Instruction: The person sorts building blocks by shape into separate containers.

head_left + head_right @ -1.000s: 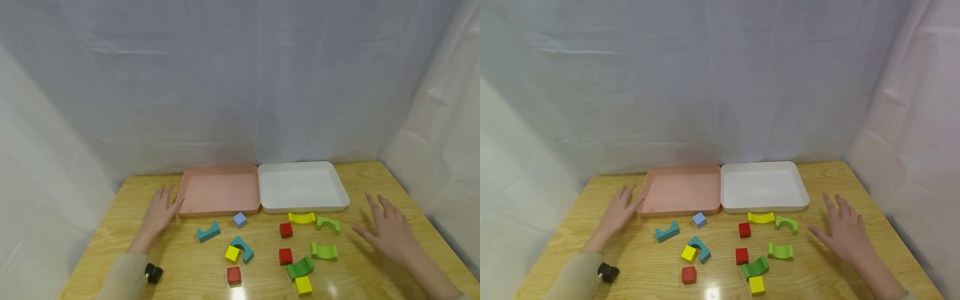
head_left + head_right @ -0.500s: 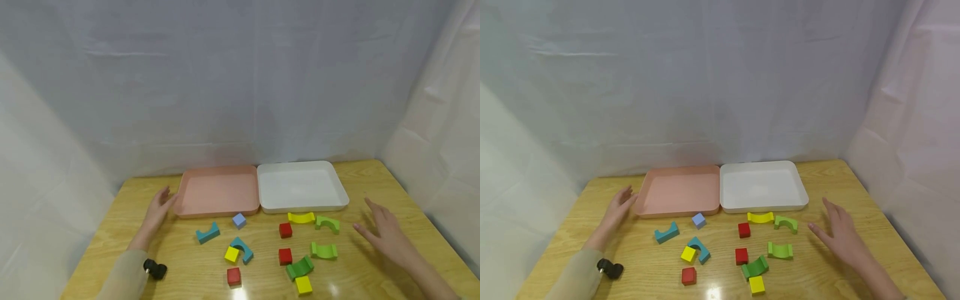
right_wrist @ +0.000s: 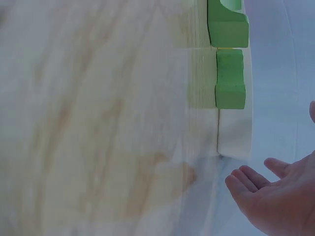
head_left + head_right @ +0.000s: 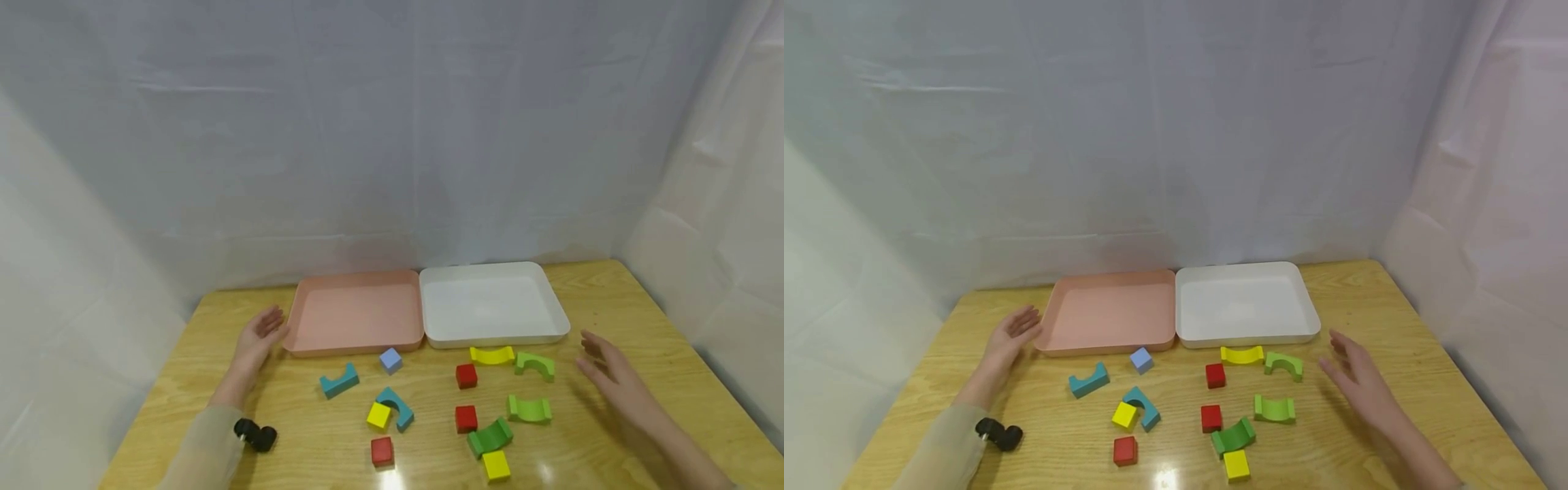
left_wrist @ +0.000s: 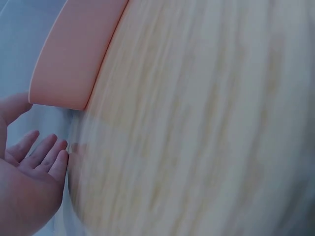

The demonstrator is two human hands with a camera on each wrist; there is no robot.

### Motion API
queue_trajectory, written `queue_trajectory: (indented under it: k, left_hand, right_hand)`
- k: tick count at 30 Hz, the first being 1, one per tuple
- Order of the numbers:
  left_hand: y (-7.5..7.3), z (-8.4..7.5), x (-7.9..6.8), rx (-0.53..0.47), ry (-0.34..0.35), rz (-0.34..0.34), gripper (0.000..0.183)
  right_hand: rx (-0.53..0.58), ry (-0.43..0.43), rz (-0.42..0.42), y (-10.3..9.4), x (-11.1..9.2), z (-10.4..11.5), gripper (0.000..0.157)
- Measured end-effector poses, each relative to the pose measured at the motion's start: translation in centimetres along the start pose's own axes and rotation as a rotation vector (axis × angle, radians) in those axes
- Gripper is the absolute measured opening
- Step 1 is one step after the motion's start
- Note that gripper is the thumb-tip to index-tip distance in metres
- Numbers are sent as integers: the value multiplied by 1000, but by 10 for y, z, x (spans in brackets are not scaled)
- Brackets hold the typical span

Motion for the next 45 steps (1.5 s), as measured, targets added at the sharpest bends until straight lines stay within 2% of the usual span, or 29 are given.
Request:
queue_trajectory:
  k: [5, 8, 12, 16, 19, 27, 35, 45]
  left_hand:
    - [3, -1, 0, 9, 15, -8, 64]
    - [7, -1, 1, 9, 13, -13, 60]
    - [10, -1, 2, -13, -4, -10, 58]
    - [14, -2, 1, -22, -12, -9, 57]
    - [16, -3, 1, -22, -14, -13, 56]
    - [16, -1, 3, -23, -23, -11, 57]
    - [15, 0, 3, -21, -47, -20, 57]
    - [15, 0, 4, -19, -43, -26, 57]
  right_hand:
    - [63, 69, 19, 3, 3, -3, 57]
    - [149, 108, 31, 7, 4, -4, 57]
    - [241, 112, 36, 12, 5, -6, 55]
    - [266, 145, 47, 15, 5, -8, 57]
    - [271, 163, 47, 17, 6, -9, 58]
    - [290, 140, 82, 21, 13, -13, 60]
    - [235, 103, 89, 25, 15, -14, 54]
    - [154, 145, 96, 27, 14, -14, 49]
Point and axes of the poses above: each hand's wrist, its own x-axis towards the middle knuckle, its own y-axis out of the palm, z = x × y, the point moved 2 cm from there along x, towards the middle knuckle, and after that the axes turned 13 degrees about x, right-handed, at the moved point
